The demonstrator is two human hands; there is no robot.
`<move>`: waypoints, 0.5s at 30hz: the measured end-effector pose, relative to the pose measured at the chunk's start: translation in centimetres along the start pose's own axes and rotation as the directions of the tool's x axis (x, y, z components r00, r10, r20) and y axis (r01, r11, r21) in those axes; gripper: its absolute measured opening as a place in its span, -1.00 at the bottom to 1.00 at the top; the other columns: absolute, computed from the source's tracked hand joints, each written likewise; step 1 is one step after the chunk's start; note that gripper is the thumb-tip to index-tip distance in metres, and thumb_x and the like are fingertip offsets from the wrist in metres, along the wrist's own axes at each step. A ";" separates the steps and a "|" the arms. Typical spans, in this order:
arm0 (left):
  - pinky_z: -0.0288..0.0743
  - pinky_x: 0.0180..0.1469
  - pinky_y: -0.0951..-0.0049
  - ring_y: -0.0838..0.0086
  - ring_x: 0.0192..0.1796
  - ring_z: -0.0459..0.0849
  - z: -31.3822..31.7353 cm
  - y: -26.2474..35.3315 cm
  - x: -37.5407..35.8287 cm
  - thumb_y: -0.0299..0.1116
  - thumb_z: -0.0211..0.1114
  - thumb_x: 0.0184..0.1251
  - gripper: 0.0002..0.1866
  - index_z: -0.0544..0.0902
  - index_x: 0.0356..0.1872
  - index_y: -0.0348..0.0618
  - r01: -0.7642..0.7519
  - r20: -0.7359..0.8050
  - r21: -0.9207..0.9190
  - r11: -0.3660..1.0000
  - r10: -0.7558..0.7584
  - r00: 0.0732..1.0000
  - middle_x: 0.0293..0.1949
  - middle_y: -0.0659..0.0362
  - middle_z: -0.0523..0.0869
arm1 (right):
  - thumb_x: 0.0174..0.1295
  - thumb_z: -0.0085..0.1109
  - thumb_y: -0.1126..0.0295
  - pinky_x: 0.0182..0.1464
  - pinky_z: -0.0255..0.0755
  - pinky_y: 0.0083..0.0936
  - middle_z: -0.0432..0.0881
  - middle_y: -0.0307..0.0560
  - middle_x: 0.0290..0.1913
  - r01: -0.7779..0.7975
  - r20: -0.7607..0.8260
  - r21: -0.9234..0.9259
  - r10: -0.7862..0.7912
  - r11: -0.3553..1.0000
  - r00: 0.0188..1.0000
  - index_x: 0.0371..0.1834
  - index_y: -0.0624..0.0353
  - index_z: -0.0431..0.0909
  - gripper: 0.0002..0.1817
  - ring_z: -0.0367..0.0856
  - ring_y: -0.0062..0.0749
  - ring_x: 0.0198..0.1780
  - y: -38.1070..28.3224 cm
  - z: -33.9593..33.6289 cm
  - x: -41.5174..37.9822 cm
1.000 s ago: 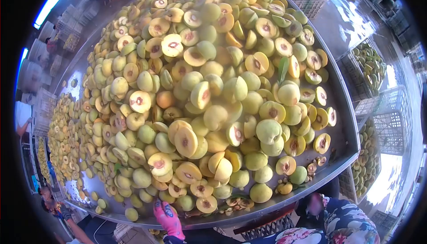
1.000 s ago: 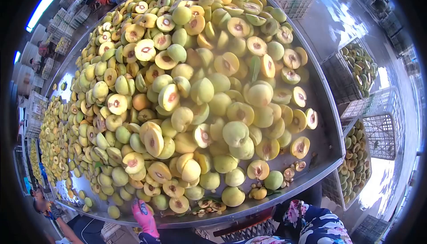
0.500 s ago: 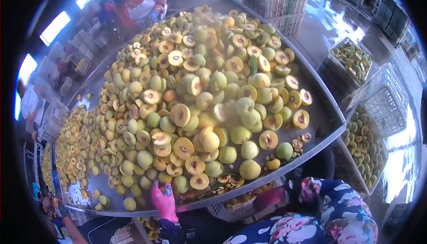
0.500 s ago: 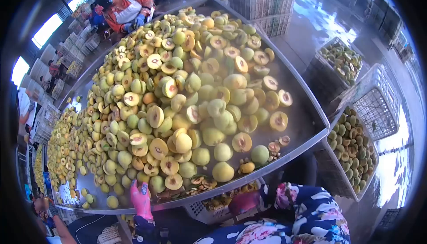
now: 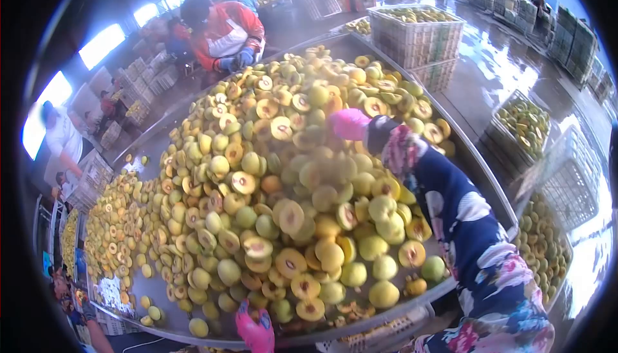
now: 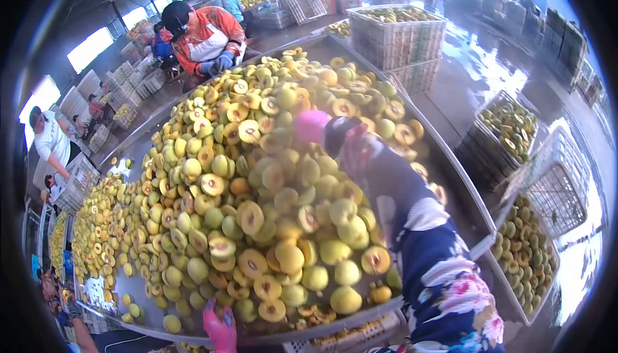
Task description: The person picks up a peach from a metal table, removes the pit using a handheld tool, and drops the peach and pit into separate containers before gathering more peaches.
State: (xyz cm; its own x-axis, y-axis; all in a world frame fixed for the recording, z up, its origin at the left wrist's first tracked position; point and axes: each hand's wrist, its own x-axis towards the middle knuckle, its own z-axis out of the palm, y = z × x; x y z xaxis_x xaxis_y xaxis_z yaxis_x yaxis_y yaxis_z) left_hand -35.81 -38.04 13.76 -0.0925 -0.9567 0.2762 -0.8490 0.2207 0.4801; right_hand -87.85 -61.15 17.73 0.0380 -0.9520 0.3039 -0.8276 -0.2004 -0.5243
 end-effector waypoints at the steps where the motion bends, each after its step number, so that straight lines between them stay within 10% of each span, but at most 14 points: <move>1: 0.39 0.13 0.20 0.02 0.05 0.55 0.1 0.3 0.5 -0.40 0.33 0.11 -0.53 0.49 0.07 -0.33 0.001 0.010 0.010 1.000 -0.001 1.000 -0.02 -0.11 0.58 | 0.03 0.12 0.36 -0.16 0.53 -0.34 0.67 -0.05 -0.32 -0.016 0.077 -0.200 0.032 0.980 0.997 -0.19 0.11 0.63 -0.74 0.66 -0.17 -0.25 -0.2 0.7 1.3; 4: 0.39 0.13 0.21 0.03 0.05 0.55 0.2 1.2 1.2 -0.41 0.33 0.11 -0.53 0.49 0.07 -0.34 0.026 0.044 0.020 0.999 -0.026 0.999 -0.02 -0.11 0.58 | 0.01 0.09 0.32 -0.22 0.54 -0.27 0.67 -0.02 -0.38 0.076 0.198 -0.538 0.037 0.839 0.980 -0.26 0.12 0.62 -0.75 0.66 -0.13 -0.32 -0.1 1.9 3.7; 10: 0.39 0.14 0.23 0.05 0.06 0.55 0.4 1.5 1.4 -0.43 0.32 0.13 -0.54 0.48 0.07 -0.35 0.068 0.066 0.022 0.997 -0.069 0.995 -0.01 -0.11 0.58 | -0.07 0.22 0.20 -0.22 0.55 -0.27 0.67 -0.01 -0.39 -0.148 0.211 -0.425 0.256 0.893 0.943 -0.25 0.10 0.64 -0.68 0.66 -0.08 -0.32 -0.9 1.5 5.4; 13: 0.39 0.14 0.23 0.06 0.06 0.55 0.1 1.3 1.0 -0.44 0.32 0.13 -0.54 0.48 0.07 -0.35 0.070 0.059 0.021 0.997 -0.071 0.996 -0.01 -0.11 0.58 | 0.04 0.26 0.17 -0.21 0.55 -0.35 0.67 -0.05 -0.35 -0.126 0.084 -0.116 0.136 0.985 0.987 -0.21 0.16 0.62 -0.66 0.68 -0.25 -0.26 -2.3 -0.6 3.0; 15: 0.38 0.14 0.24 0.07 0.06 0.55 0.3 1.3 0.9 -0.44 0.32 0.14 -0.55 0.48 0.07 -0.36 0.071 0.051 0.014 0.997 -0.071 0.996 -0.01 -0.11 0.58 | 0.20 0.12 0.00 -0.14 0.51 -0.45 0.67 -0.10 -0.21 -0.249 0.189 0.565 0.170 0.787 0.967 -0.01 0.15 0.57 -0.52 0.64 -0.38 -0.18 0.5 -1.2 1.7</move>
State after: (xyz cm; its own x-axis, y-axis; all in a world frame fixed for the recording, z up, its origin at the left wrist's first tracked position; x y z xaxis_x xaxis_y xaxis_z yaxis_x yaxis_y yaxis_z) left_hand -37.12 -38.69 14.41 -0.0585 -0.9784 0.1981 -0.8606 0.1500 0.4867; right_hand -88.91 -62.56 18.91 0.0015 -0.9985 0.0544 -0.3446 -0.0516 -0.9373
